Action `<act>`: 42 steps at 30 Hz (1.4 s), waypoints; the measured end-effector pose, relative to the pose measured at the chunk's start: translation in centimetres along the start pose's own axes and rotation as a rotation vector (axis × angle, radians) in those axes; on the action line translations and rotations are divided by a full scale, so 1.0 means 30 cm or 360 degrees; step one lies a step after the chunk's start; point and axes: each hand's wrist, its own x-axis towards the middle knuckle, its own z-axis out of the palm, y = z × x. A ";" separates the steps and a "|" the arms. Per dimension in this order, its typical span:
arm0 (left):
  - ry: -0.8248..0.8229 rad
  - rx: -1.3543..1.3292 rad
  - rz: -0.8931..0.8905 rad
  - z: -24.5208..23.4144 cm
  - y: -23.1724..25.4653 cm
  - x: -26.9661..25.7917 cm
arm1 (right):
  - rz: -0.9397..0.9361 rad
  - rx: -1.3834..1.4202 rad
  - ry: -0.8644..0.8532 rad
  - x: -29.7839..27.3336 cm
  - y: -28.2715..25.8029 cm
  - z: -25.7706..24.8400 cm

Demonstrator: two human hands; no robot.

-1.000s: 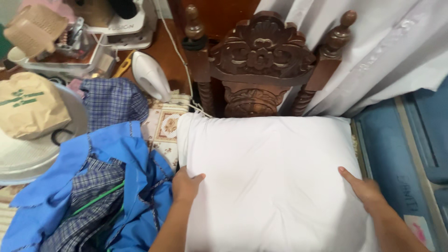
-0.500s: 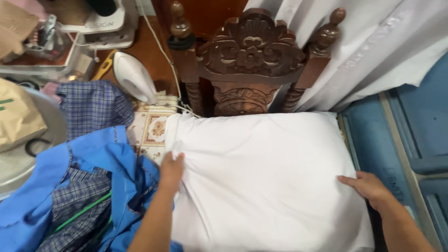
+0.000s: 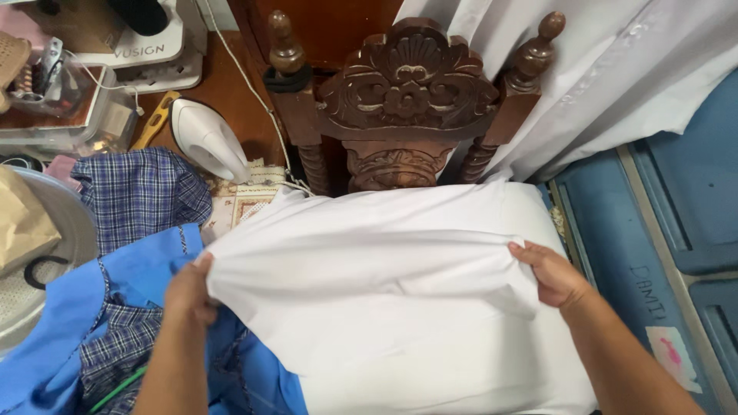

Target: The person irons a white shirt laid on a chair, repeatedly smoothing the fabric with an iron and adjusting the shirt with their hands. The person also folds the shirt after ironing.

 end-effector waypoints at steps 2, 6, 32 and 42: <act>-0.0265 0.0016 -0.0145 -0.015 -0.059 -0.058 | 0.0104 0.0000 -0.0029 -0.013 0.041 0.004; -0.1068 0.1396 -0.0390 -0.048 -0.105 -0.145 | 0.0405 -0.0568 -0.0221 -0.020 0.144 -0.074; -0.0955 0.2216 -0.0708 -0.265 -0.329 -0.289 | 0.0482 -0.1223 0.0486 -0.054 0.335 -0.441; 0.0278 0.1781 0.0989 0.257 0.004 -0.044 | -0.0538 -0.1621 0.0988 0.444 -0.067 -0.142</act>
